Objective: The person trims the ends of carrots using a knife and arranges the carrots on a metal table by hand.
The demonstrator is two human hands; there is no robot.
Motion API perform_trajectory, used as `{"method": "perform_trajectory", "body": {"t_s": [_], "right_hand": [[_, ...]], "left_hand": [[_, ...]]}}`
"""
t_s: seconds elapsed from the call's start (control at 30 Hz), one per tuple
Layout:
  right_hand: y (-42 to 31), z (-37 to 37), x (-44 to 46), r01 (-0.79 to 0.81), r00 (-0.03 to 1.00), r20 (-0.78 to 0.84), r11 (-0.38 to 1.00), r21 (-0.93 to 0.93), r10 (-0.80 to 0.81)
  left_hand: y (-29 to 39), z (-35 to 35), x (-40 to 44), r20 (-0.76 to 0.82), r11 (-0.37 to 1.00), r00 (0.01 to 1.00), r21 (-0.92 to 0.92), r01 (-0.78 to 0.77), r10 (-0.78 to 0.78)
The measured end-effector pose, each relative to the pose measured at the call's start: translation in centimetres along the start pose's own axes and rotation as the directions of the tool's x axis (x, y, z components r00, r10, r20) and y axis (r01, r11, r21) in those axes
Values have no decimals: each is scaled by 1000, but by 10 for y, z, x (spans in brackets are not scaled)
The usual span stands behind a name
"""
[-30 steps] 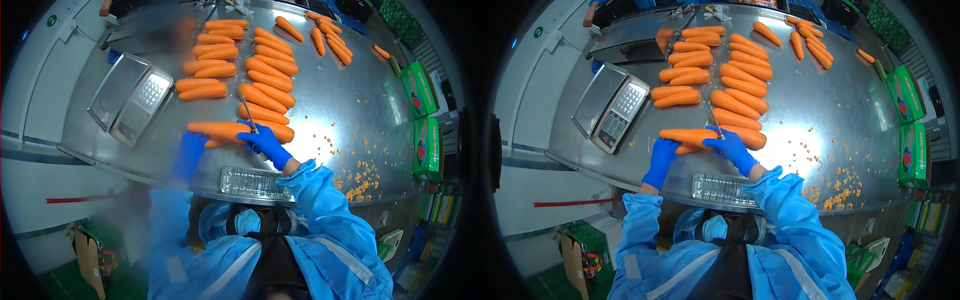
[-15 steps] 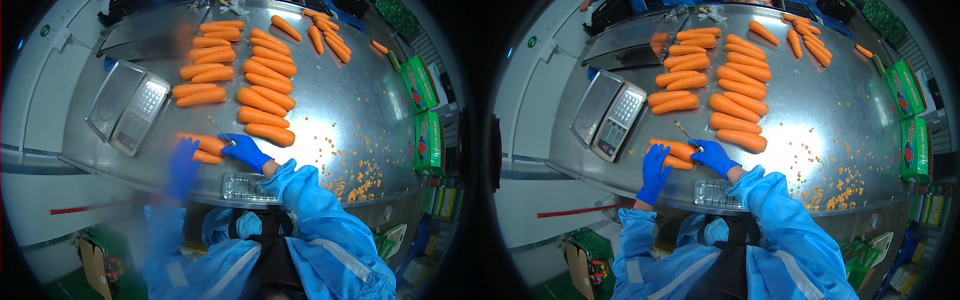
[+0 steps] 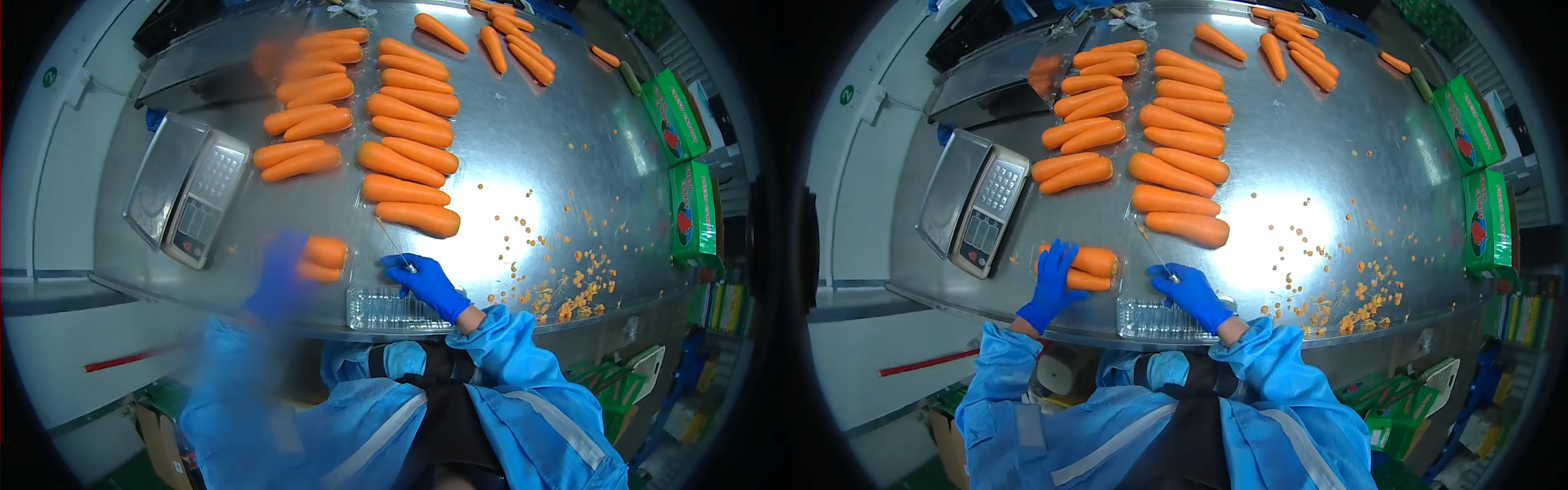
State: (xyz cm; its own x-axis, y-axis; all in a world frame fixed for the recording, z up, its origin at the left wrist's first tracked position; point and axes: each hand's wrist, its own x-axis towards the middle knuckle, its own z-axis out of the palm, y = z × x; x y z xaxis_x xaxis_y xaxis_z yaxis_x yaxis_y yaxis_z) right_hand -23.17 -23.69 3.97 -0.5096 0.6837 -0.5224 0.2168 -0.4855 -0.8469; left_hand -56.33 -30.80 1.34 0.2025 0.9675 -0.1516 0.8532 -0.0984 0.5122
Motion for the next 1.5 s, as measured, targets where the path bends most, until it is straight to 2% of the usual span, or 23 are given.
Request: {"method": "perform_trajectory", "body": {"t_s": [0.03, 0.1, 0.13, 0.2, 0.23, 0.3, 0.4, 0.53, 0.6, 0.67, 0.73, 0.8, 0.83, 0.87, 0.9, 0.93, 0.97, 1.07, 1.1, 1.2, 1.27, 1.4, 1.5], "right_hand": [[5, -2, -4, 17, 1000, -9, 1000, 11, -17], [12, -6, -11, 23, 999, -32, 999, 26, -23], [15, -7, -14, 18, 999, -44, 999, 32, -17], [22, -8, -17, 5, 999, -49, 999, 32, -3], [27, -8, -17, -5, 999, -41, 1000, 23, 6], [30, -7, -18, -12, 1000, -25, 1000, 7, 12], [28, -6, -24, -13, 1000, -12, 1000, -12, 13], [22, -15, -34, -46, 999, -14, 997, -56, 46], [26, -20, -41, -56, 998, -22, 997, -54, 55], [42, -23, -43, -60, 998, -36, 998, -17, 59], [49, -27, -52, -94, 994, -62, 996, 7, 95], [60, -30, -59, -12, 995, -96, 1000, -4, 12], [59, -35, -63, -64, 994, -88, 997, -30, 62], [61, -39, -67, -76, 991, -108, 997, -13, 74], [63, -41, -70, -84, 988, -126, 996, 7, 84], [65, -43, -69, -89, 986, -141, 996, 30, 93], [68, -46, -68, -91, 985, -145, 995, 47, 97], [66, -48, -66, -109, 983, -146, 993, 52, 116], [78, -47, -60, -63, 985, -154, 995, 76, 74], [65, -40, -57, -71, 988, -130, 993, 89, 82], [60, -36, -54, -103, 988, -107, 993, 59, 109], [42, -31, -49, -99, 985, -129, 991, 91, 111], [45, -33, -43, -64, 979, -181, 986, 151, 92]], "left_hand": [[-3, -2, -3, 6, 995, 998, 78, -70, 70], [-1, 8, -9, 64, 927, 995, 365, -89, 71], [8, 14, -10, 91, 824, 996, 565, -49, -3], [14, 10, -10, 134, 826, 988, 564, -8, -82], [19, -3, -4, 166, 933, 983, 359, 16, -81], [17, -11, 1, 155, 985, 985, 163, 52, -78], [-8, 6, 9, 22, 977, 999, 212, 30, -36], [-18, 6, 39, -236, 971, 960, 219, -99, 152], [-18, 7, 56, -275, 968, 955, 248, -40, 110], [-31, 12, 75, -232, 942, 971, 308, 134, -62], [-40, 8, 98, -216, 954, 971, 259, 153, -97], [-40, 9, 120, -318, 708, 946, 655, 265, -60], [-36, 12, 125, -397, 280, 917, 885, 372, 36], [-37, 7, 125, -303, 626, 949, 726, 287, -84], [-36, -1, 126, -201, 867, 959, 420, 270, -201], [-35, -1, 133, -331, 592, 937, 736, 329, -110], [-34, 5, 137, -408, 207, 913, 895, 395, 21], [-48, 15, 149, -421, -138, 889, 884, 446, 178], [-55, 16, 154, -419, -108, 886, 889, 445, 197], [-76, 20, 170, -412, -39, 887, 903, 428, 208], [-77, 14, 179, -418, -41, 883, 899, 435, 212], [-74, -1, 210, -439, -104, 860, 873, 477, 261], [-70, -9, 235, -475, -225, 844, 819, 527, 249]]}}
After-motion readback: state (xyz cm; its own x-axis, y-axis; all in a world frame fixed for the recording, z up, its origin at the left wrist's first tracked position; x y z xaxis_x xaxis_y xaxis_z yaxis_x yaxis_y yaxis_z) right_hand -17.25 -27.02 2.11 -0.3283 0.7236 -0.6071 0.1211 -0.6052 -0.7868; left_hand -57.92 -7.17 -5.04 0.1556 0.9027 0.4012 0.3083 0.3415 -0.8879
